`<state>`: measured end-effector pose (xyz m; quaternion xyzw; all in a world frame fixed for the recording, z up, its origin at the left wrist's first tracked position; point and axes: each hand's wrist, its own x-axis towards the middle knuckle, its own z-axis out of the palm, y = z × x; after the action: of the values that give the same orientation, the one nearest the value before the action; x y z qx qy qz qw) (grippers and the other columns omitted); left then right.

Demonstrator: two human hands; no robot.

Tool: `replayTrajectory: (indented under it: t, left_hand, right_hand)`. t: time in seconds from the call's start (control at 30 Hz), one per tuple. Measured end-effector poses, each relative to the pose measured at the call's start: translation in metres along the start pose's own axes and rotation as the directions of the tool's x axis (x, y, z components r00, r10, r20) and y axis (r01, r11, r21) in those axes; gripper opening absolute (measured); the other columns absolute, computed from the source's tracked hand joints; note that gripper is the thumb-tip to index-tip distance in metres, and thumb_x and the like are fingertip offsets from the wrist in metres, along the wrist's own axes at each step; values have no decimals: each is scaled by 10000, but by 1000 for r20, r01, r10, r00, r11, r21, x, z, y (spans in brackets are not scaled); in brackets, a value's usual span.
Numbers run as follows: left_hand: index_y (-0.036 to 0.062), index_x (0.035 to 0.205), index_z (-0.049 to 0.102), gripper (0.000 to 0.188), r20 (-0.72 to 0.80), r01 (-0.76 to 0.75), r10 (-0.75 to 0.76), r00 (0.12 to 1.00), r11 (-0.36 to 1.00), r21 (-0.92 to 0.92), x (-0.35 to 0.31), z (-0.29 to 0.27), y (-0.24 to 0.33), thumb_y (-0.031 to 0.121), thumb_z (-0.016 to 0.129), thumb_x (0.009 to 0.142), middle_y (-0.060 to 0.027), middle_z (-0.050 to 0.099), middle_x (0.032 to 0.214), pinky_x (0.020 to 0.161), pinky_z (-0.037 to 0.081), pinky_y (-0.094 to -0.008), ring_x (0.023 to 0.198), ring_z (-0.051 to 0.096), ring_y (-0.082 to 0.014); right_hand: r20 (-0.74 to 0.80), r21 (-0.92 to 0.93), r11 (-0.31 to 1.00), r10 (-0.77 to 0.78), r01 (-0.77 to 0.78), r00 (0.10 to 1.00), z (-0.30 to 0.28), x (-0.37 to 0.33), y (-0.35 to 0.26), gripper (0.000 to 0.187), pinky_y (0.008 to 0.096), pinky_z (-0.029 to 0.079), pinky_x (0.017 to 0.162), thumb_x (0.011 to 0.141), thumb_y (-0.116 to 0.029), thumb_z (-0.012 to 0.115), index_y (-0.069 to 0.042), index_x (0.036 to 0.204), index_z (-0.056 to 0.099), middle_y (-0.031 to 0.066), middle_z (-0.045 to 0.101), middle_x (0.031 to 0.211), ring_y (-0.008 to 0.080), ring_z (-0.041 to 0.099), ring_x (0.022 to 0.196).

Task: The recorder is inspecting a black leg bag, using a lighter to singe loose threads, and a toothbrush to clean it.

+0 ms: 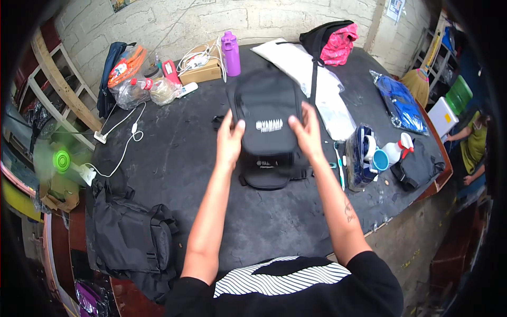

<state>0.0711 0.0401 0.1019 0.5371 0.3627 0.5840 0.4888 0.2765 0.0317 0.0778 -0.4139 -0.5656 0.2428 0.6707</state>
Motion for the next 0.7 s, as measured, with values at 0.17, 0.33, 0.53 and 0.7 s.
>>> replayTrajectory:
  t: [0.17,0.33,0.53,0.7]
  left_hand:
    - [-33,1413,322,571,76,-302,314,946,943,-138,65,9,43,52,572,906,-117,520,1299,952,424,-272,1099,539,-150]
    - [18,1409,370,587,5,-312,312,950,950,3,66,16,73,-13,573,859,-89,611,1093,738,479,-219,816,562,-69]
    - [30,1445,297,711,62,-48,39,997,988,147,-15,-23,-3,-59,594,805,-52,599,910,690,483,-217,733,563,-73]
    - [39,1453,287,713,-53,418,-416,908,887,196,-65,-37,-64,-45,586,811,-58,584,935,690,462,-212,731,554,-85]
  right_hand:
    - [5,-55,916,-398,398,917,6,83,-72,534,315,334,1038,874,-11,576,59,1351,344,159,482,1294,201,457,1213]
    - [-31,-69,978,-198,196,980,2,81,-105,578,291,404,953,864,15,562,-23,1392,330,119,494,1203,180,525,1072]
    - [52,50,997,57,-59,997,-11,-39,-36,534,347,152,1140,862,32,513,36,1362,326,162,371,1408,246,248,1387]
    - [63,-200,882,446,-426,893,-25,-99,21,518,206,436,619,840,41,575,-20,1329,418,-5,464,810,36,440,633]
